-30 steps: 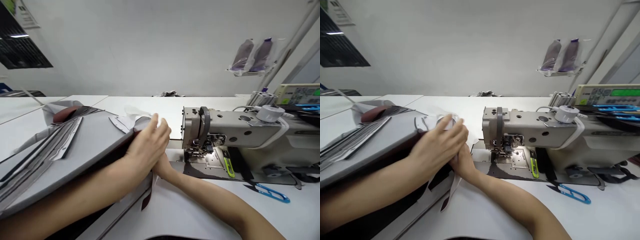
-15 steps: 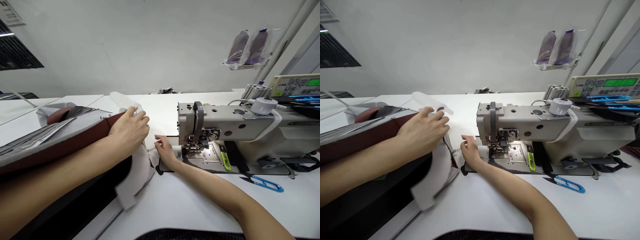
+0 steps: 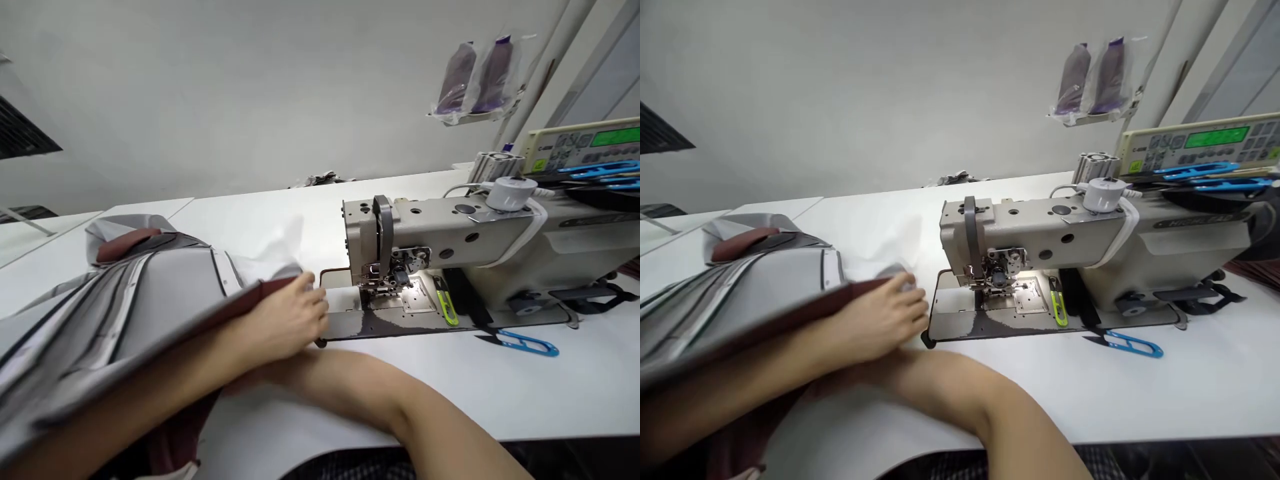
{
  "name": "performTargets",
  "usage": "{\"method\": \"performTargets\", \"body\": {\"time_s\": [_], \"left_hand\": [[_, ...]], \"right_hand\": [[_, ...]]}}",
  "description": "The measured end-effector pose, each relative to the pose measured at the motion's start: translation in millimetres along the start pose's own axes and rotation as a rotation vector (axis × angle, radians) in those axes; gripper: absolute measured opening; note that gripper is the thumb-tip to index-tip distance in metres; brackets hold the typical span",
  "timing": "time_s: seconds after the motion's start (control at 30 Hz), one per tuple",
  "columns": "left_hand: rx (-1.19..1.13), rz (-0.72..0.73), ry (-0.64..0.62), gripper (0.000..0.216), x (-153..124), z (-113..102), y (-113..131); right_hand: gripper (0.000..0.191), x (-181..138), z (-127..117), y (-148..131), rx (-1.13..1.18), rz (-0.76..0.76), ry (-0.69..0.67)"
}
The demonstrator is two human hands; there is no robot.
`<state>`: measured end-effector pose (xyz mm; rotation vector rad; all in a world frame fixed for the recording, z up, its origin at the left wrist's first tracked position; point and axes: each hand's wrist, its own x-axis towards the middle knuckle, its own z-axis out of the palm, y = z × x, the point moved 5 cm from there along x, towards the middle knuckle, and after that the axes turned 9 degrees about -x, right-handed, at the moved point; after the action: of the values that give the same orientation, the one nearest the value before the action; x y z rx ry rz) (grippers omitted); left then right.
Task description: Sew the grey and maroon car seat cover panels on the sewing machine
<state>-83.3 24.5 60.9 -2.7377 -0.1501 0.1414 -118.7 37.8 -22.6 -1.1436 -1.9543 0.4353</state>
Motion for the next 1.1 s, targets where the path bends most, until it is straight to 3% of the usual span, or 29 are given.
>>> {"method": "performTargets", "body": {"time_s": [0.1, 0.17, 0.27, 0.33, 0.43, 0.53, 0.6, 0.8, 0.97, 1.1], "left_hand": [[-0.253, 0.061, 0.059, 0.014, 3.4, 52.6, 18.8], [-0.303, 0.03, 0.131, 0.015, 3.8, 71.3, 22.5], [-0.235, 0.028, 0.157, 0.016, 2.8, 77.5, 25.5], [-0.148, 0.043, 0.125, 0.015, 2.4, 74.2, 26.3], [-0.051, 0.055, 0.04, 0.013, 4.8, 67.0, 23.2], [-0.046, 0.025, -0.05, 0.006, 11.7, 57.9, 13.5], [-0.043, -0.01, -0.107, 0.004, 17.5, 52.1, 5.5], [0.034, -0.037, -0.256, 0.011, 25.9, 51.7, -8.7], [0.074, -0.031, -0.225, 0.013, 23.2, 55.6, -21.1], [0.053, 0.006, -0.178, 0.017, 21.6, 61.9, -31.0]], "right_hand": [[0.029, -46.9, 16.9, -25.7, -0.026, 0.081, -0.026], [0.029, -82.0, 22.5, -34.3, -0.009, 0.137, -0.082], [0.044, -127.5, 11.4, -30.7, 0.158, 0.133, -0.222], [0.047, -139.5, -15.2, -15.3, 0.133, 0.142, -0.125], [0.048, -127.0, -38.9, 1.0, -0.097, 0.016, -0.07], [0.038, -103.1, -24.3, 1.6, -0.389, -0.201, -0.154], [0.035, -92.6, -8.0, 1.0, -0.462, -0.278, -0.192], [0.037, -76.0, 8.2, 10.0, -0.43, -0.447, -0.262], [0.017, -44.9, 5.8, 19.9, -0.324, -0.595, -0.46], [0.018, -23.7, 12.5, 23.9, -0.383, -0.648, -0.593]]}}
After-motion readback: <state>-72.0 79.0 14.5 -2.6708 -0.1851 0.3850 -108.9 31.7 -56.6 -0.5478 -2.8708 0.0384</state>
